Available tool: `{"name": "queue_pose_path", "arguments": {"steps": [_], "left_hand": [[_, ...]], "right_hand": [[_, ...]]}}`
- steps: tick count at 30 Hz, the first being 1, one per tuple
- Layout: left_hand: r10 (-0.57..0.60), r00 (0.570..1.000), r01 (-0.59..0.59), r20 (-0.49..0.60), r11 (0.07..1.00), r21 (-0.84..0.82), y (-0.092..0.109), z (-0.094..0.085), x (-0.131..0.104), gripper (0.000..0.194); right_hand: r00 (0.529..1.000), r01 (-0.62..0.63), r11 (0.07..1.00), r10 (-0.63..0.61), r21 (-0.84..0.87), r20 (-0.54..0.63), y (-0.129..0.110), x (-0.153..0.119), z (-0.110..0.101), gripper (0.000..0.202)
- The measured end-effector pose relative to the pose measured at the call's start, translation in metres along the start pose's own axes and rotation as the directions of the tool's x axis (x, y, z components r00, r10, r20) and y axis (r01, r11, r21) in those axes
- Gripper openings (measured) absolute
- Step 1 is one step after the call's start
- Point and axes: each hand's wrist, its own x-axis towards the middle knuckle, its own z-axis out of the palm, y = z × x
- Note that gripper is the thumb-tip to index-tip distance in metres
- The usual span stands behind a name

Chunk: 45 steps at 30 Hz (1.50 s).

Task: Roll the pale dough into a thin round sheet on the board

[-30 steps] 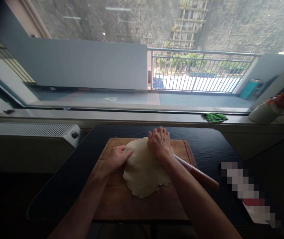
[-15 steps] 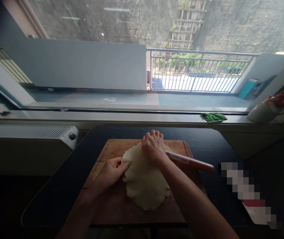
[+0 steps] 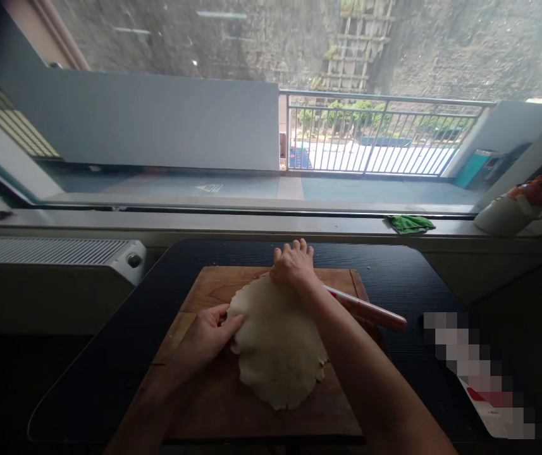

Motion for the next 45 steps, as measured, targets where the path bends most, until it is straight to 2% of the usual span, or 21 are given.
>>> {"name": "queue_pose_path", "arguments": {"steps": [2,5,6,8,11,14,17,19,22,23,25,28,30,32,34,37,40,43,45], "left_hand": [[-0.002,1.0,0.002,0.008,1.0,-0.009,0.001,0.0,-0.001,0.026],[0.0,1.0,0.0,0.006,1.0,-0.011,0.001,0.001,-0.002,0.025],[0.003,1.0,-0.003,-0.001,1.0,-0.005,0.001,0.001,-0.001,0.024],[0.005,1.0,-0.005,-0.01,1.0,0.012,0.0,0.001,-0.001,0.025],[0.004,1.0,-0.004,-0.007,1.0,0.018,-0.002,0.0,0.0,0.026],[0.008,1.0,-0.008,-0.005,1.0,0.021,-0.001,0.0,0.0,0.025],[0.007,1.0,-0.006,-0.024,0.999,0.042,0.002,0.001,-0.001,0.024],[0.014,1.0,-0.013,-0.026,0.999,0.045,0.004,0.002,-0.002,0.023],[0.01,1.0,-0.009,-0.026,0.999,0.044,0.003,0.001,-0.002,0.025],[0.001,0.999,0.001,-0.034,0.999,0.045,0.003,0.001,-0.001,0.025],[-0.019,0.999,0.021,-0.046,0.999,0.041,0.002,0.001,-0.002,0.025],[-0.022,0.998,0.024,-0.059,0.999,0.033,0.003,0.002,-0.003,0.024],[-0.005,0.998,0.007,-0.059,0.999,0.036,0.005,0.003,-0.004,0.023],[0.002,0.999,0.0,-0.047,0.999,0.042,0.008,0.0,-0.004,0.023],[-0.008,0.999,0.011,-0.049,0.998,0.061,0.015,-0.004,-0.001,0.024],[0.002,0.989,0.02,-0.145,0.988,0.151,0.03,-0.01,0.014,0.024],[0.013,0.976,0.047,-0.219,0.963,0.267,0.046,-0.004,0.04,0.022],[-0.008,0.988,0.061,-0.152,0.934,0.351,0.053,0.011,0.059,0.021],[0.019,0.993,0.024,-0.12,0.938,0.346,0.05,0.019,0.058,0.019]], "right_hand": [[0.997,0.074,0.997,-0.074,0.015,0.007,-0.007,-0.013,0.006,0.043],[0.978,0.199,0.98,-0.197,0.018,-0.074,-0.014,-0.027,0.013,0.045],[0.974,0.2,0.98,-0.198,0.01,-0.108,-0.012,-0.024,0.013,0.045],[0.985,0.116,0.993,-0.115,-0.001,-0.128,-0.004,-0.008,0.008,0.044],[0.998,0.007,1.0,-0.007,0.008,-0.058,0.005,0.011,0.0,0.042],[0.997,0.079,0.997,-0.078,0.027,-0.017,-0.006,-0.003,0.004,0.043],[0.977,0.2,0.979,-0.197,0.037,-0.077,-0.017,-0.019,0.011,0.047],[0.984,0.153,0.988,-0.15,0.029,-0.095,-0.013,-0.011,0.009,0.048],[0.998,-0.055,0.998,0.055,0.012,-0.04,-0.001,0.012,0.002,0.047],[0.996,-0.084,0.996,0.084,0.014,-0.026,-0.001,0.014,0.001,0.047],[0.998,-0.027,0.999,0.028,0.026,-0.051,-0.01,0.006,0.006,0.048],[0.964,0.182,0.983,-0.179,-0.003,-0.198,-0.03,-0.018,0.018,0.048],[0.939,0.19,0.981,-0.196,-0.049,-0.282,-0.033,-0.019,0.019,0.047],[0.945,0.092,0.993,-0.109,-0.07,-0.31,-0.022,-0.003,0.012,0.045],[0.956,0.02,0.996,-0.044,-0.087,-0.291,-0.004,0.017,0.002,0.044],[0.966,0.024,0.993,-0.052,-0.112,-0.255,0.015,0.026,-0.007,0.043],[0.963,0.051,0.991,-0.081,-0.122,-0.258,0.018,0.006,-0.003,0.049],[0.956,0.104,0.985,-0.138,-0.141,-0.26,0.02,-0.02,-0.002,0.048],[0.951,0.137,0.979,-0.173,-0.152,-0.255,0.025,-0.035,-0.007,0.047]]}}
